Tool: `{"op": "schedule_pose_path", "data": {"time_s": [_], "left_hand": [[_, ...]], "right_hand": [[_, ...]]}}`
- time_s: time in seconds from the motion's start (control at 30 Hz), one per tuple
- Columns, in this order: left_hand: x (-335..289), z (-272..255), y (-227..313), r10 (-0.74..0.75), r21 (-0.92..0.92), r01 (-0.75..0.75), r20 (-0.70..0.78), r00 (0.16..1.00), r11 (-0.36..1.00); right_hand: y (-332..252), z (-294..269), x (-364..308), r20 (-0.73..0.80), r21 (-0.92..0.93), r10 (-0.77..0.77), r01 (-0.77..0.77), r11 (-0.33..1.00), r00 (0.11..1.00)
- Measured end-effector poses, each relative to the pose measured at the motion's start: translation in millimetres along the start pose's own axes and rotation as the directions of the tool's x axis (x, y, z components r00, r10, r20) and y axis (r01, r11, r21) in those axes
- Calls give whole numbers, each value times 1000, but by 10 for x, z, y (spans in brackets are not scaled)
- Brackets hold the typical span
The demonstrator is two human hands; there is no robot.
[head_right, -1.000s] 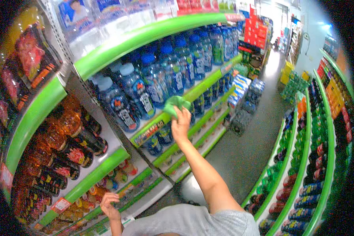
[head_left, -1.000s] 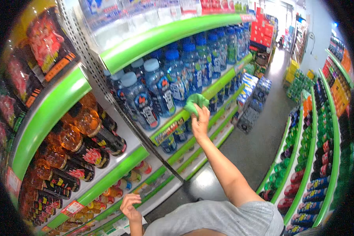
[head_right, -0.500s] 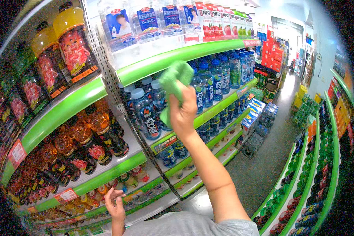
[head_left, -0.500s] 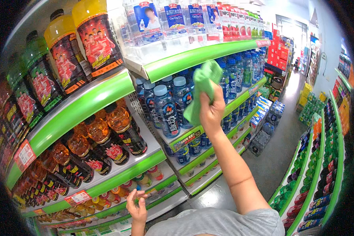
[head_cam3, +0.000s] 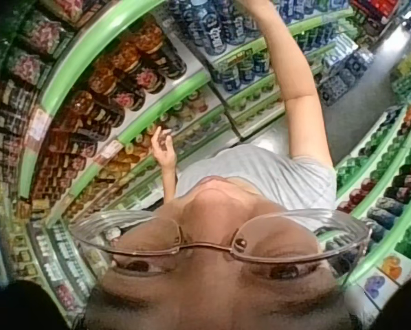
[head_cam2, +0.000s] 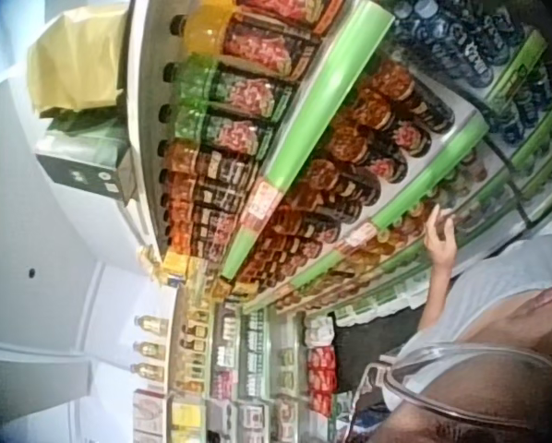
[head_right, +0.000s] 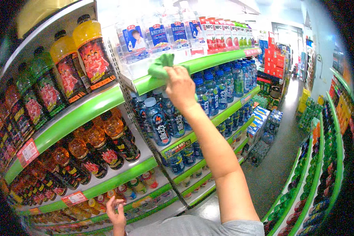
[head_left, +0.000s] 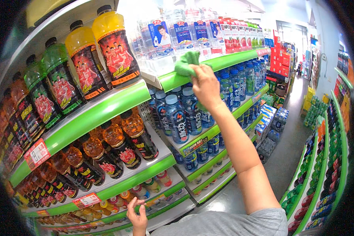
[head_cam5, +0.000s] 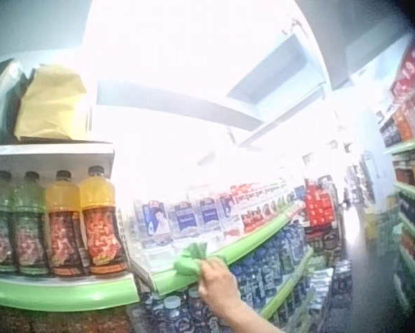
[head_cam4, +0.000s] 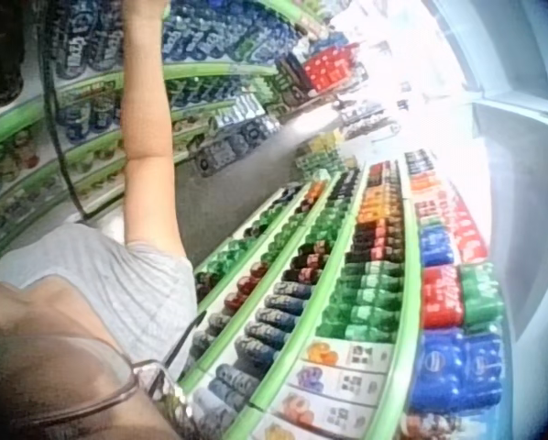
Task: The person wipes the surfaces of beverage bottles and cans on a store shelf using a green cloth. They pick up each item, wipe it, and return it to the shelf, working along the aisle.
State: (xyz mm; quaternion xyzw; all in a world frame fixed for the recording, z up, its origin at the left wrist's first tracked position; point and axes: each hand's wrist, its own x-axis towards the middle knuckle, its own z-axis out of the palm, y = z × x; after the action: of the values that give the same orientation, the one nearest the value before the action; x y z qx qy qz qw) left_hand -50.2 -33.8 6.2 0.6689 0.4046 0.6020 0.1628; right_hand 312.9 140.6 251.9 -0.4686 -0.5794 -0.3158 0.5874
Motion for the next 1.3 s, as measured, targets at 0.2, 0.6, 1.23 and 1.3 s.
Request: {"op": "schedule_pose_path", "data": {"time_s": [0.2, 0.6, 1.23, 1.3], "left_hand": [[-62, -148, 4, -8, 50, 9, -14, 1000, 999], [-83, -230, -36, 19, 77, -18, -13, 1000, 997], [-217, -502, -73, -93, 13, 94, -67, 993, 996], [-216, -551, -78, -82, 20, 84, -72, 994, 996]], "right_hand": [[317, -28, 108, -37, -82, 194, -197, 977, 980], [-515, 73, -90, 31, 26, -114, 113, 993, 993], [251, 81, -76, -79, -92, 251, -257, 962, 965], [32, 61, -265, -64, 0, 182, -183, 983, 981]]}}
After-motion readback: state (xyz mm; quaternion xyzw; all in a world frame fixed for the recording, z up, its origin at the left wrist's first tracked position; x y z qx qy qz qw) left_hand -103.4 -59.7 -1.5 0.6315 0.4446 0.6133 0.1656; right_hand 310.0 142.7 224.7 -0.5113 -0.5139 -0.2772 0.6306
